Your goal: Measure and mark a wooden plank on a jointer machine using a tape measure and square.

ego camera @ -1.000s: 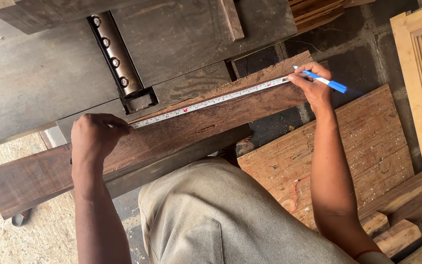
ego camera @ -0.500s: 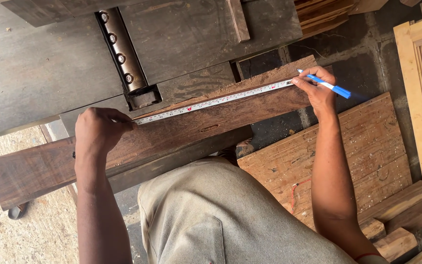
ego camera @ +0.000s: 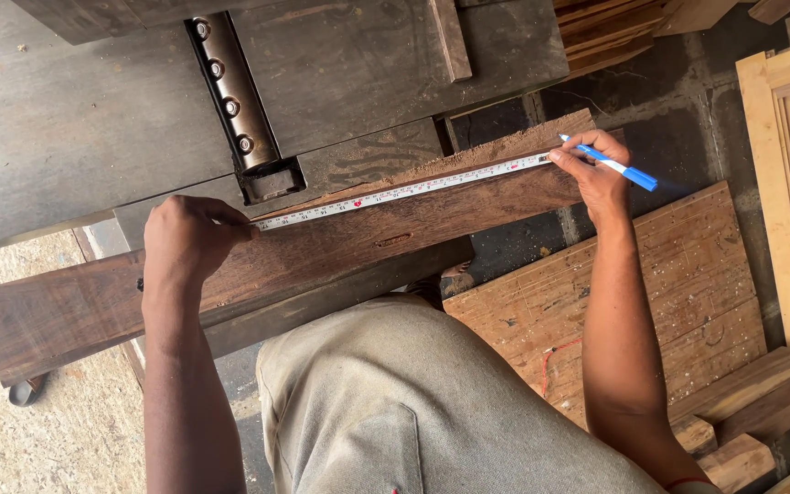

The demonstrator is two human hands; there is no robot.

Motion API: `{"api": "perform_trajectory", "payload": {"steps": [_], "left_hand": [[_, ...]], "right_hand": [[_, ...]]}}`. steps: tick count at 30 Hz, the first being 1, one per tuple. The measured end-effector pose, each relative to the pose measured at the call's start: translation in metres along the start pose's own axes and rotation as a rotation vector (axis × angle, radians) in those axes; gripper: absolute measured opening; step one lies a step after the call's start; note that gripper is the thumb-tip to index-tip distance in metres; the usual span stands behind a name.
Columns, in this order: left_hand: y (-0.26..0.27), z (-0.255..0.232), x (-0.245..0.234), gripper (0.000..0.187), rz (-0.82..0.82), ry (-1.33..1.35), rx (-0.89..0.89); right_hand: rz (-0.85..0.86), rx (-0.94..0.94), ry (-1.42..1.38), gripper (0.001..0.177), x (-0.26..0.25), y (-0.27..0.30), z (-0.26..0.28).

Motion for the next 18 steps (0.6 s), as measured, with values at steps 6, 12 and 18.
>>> {"api": "perform_trajectory", "payload": {"steps": [6, 12, 18], "left_hand": [[0.0003, -0.0017, -0.0004, 0.01, 0.003, -0.007, 0.001], [-0.0008, 0.0001, 0.0003, 0.01, 0.018, -0.013, 0.0], [-0.0001, -0.0028, -0.0023, 0.01, 0.007, -0.007, 0.004]], "right_hand": [[0.01, -0.031, -0.025, 0.018, -0.0006, -0.002, -0.0042], [0.022, -0.033, -0.047, 0.018, -0.0024, -0.0044, -0.0096], [0.014, -0.037, -0.035, 0.019, -0.0019, -0.0032, -0.008]]}}
Point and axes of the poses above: each hand's wrist, its own y-axis away from the middle knuckle, its own x-axis out of the palm, z = x × y, the point moved 3 cm from there along -y, towards the middle knuckle, and after that the axes turned 15 degrees about x, right-handed, at the moved point
